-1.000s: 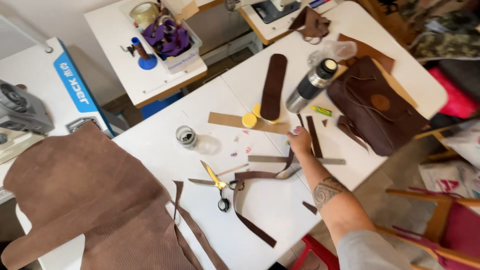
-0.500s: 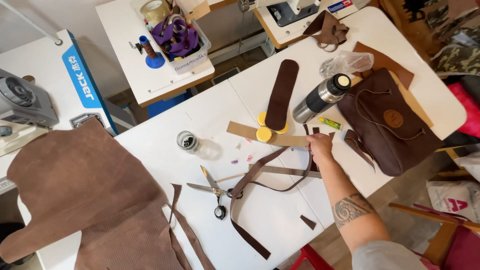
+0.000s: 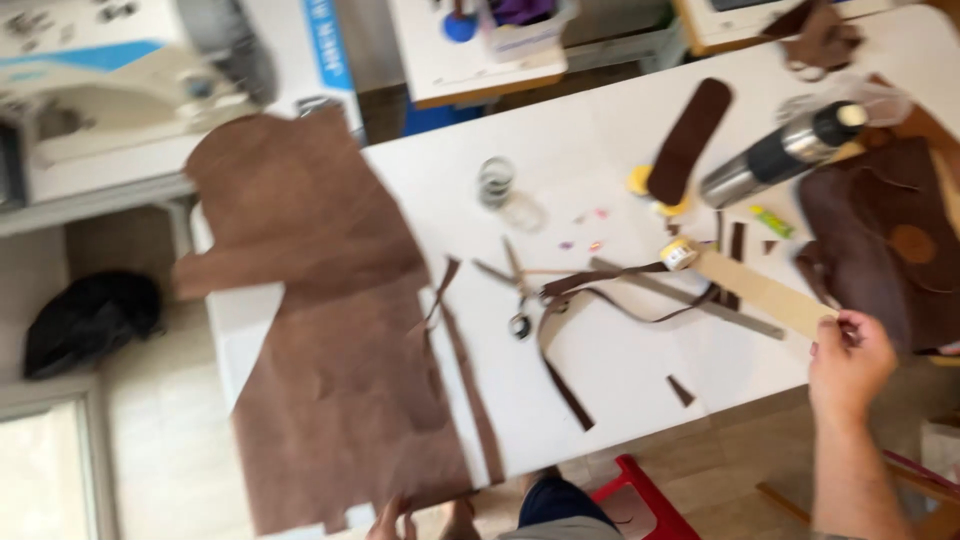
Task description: Cutting specific shapes out of a leather hide using scissors and a template.
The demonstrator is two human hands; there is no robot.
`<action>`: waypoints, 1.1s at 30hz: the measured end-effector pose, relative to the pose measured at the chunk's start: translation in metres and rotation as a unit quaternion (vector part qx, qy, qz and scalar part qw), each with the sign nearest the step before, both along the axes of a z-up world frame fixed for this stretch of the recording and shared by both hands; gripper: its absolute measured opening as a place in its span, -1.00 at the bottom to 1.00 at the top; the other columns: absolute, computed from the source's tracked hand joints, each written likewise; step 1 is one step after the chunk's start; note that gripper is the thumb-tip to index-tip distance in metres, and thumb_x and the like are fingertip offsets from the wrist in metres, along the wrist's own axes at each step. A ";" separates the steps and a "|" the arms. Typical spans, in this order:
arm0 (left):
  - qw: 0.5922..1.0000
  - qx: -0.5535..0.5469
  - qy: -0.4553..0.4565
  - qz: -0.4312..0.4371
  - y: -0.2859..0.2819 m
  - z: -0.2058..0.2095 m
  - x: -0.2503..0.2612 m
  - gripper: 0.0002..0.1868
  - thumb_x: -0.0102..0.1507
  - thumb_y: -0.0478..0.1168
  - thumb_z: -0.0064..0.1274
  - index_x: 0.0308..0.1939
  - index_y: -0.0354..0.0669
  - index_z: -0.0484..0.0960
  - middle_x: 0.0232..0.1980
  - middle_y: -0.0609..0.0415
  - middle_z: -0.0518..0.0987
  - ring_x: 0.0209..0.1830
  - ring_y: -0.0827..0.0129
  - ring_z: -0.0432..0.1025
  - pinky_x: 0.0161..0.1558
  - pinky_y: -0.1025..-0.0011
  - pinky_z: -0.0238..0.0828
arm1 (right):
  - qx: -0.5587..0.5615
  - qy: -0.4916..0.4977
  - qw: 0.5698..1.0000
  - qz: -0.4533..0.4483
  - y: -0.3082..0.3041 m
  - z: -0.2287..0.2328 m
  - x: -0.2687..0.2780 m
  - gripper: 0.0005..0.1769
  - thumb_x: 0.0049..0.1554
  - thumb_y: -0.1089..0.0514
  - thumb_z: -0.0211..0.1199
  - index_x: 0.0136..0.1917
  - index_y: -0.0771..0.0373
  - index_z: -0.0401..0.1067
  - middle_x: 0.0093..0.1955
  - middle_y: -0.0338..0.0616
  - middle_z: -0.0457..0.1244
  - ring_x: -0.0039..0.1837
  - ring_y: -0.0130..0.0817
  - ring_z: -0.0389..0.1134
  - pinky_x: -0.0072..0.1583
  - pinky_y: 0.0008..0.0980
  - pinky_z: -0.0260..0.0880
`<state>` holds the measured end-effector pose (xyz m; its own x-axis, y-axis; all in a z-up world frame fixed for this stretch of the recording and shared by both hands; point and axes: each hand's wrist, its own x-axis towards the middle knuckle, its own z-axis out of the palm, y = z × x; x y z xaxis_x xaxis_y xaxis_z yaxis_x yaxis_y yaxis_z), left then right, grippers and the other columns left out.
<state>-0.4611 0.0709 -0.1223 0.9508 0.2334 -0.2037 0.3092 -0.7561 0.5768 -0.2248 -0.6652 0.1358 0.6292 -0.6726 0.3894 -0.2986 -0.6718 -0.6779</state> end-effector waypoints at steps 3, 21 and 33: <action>1.000 0.002 0.020 -0.024 -0.003 0.026 0.020 -0.39 0.08 -0.04 0.13 0.25 0.35 0.57 0.01 0.41 0.76 -0.07 0.39 0.67 -0.04 0.34 0.61 | -0.135 0.018 0.990 0.025 0.032 0.038 -0.024 -0.91 0.39 0.41 0.30 0.15 0.46 0.57 -0.13 0.06 0.35 -0.16 -0.17 0.40 -0.10 -0.27 0.40; 0.945 0.098 -0.098 -0.295 0.005 0.171 0.179 -0.30 0.19 -0.03 0.22 0.38 -0.17 0.44 0.64 -0.21 0.08 0.65 -0.15 -0.07 0.51 -0.02 0.00 | 0.284 -0.155 0.914 0.246 0.476 0.119 -0.051 -0.89 0.27 0.51 0.02 -0.08 0.42 0.23 0.06 0.37 0.32 0.14 0.31 0.43 0.01 0.05 0.59; 0.958 0.150 -0.075 -0.231 -0.002 0.122 0.199 -0.17 0.27 0.06 0.10 0.49 -0.35 0.24 0.71 -0.16 -0.08 0.71 -0.01 -0.23 0.59 -0.01 -0.28 | -0.154 0.085 0.867 0.465 0.520 -0.102 -0.137 -0.86 0.23 0.13 0.19 -0.16 0.18 0.41 0.20 -0.15 0.41 0.25 -0.14 0.45 0.13 -0.26 0.56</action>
